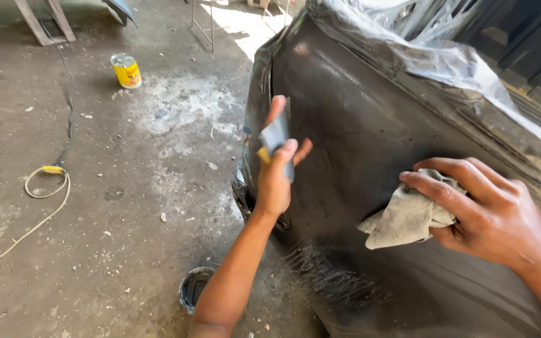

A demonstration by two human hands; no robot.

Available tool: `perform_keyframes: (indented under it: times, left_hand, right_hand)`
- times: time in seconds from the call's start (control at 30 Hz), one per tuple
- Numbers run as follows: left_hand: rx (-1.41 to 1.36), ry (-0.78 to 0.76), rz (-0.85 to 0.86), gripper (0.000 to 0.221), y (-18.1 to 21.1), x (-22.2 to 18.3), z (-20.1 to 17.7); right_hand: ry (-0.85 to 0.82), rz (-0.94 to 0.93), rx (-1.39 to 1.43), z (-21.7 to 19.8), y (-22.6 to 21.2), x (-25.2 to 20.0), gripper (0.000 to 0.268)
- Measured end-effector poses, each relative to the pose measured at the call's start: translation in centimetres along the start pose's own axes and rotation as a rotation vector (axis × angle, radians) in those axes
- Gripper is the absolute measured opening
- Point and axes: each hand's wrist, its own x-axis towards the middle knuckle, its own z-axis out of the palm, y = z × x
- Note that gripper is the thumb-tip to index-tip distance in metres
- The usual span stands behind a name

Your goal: Sanding the body of a pickup truck with sandpaper and water.

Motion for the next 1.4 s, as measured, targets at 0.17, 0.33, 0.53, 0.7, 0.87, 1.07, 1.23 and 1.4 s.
perform_keyframes:
  times: [0.17,0.33,0.53,0.7,0.87,1.07,1.23,1.4]
  left_hand:
    - [1.282,-0.083,0.24,0.072,-6.5,0.0,4.3]
    - [1.479,-0.206,0.37,0.085,-7.3,2.2,3.5]
    - [1.33,0.126,0.419,0.079,-6.6,11.7,1.5]
    - [1.347,-0.031,0.558,0.078,-7.8,6.4,3.9]
    - [1.379,0.095,0.456,0.08,-8.2,15.6,-0.3]
    - [1.378,-0.018,0.524,0.077,-5.7,10.7,-0.1]
    - [1.391,-0.045,0.493,0.078,-4.2,13.7,-1.0]
    - [1.438,-0.099,0.46,0.074,-6.5,4.7,1.8]
  right_hand:
    - [-0.043,0.048,-0.006,-0.6,-0.6,0.5,0.08]
    - [-0.088,0.073,-0.022,0.3,0.3,0.3,0.08]
    - [-0.145,0.088,-0.004,0.5,0.3,-0.3,0.082]
    - [-0.109,0.051,-0.023,0.6,0.5,0.2,0.085]
    - [-0.17,0.102,-0.023,1.7,1.2,-1.6,0.084]
    - [-0.142,0.071,-0.043,0.9,0.4,-0.7,0.086]
    - [-0.103,0.053,-0.031,0.5,0.0,-0.2,0.082]
    - [-0.097,0.056,-0.005,0.4,-0.2,0.4,0.08]
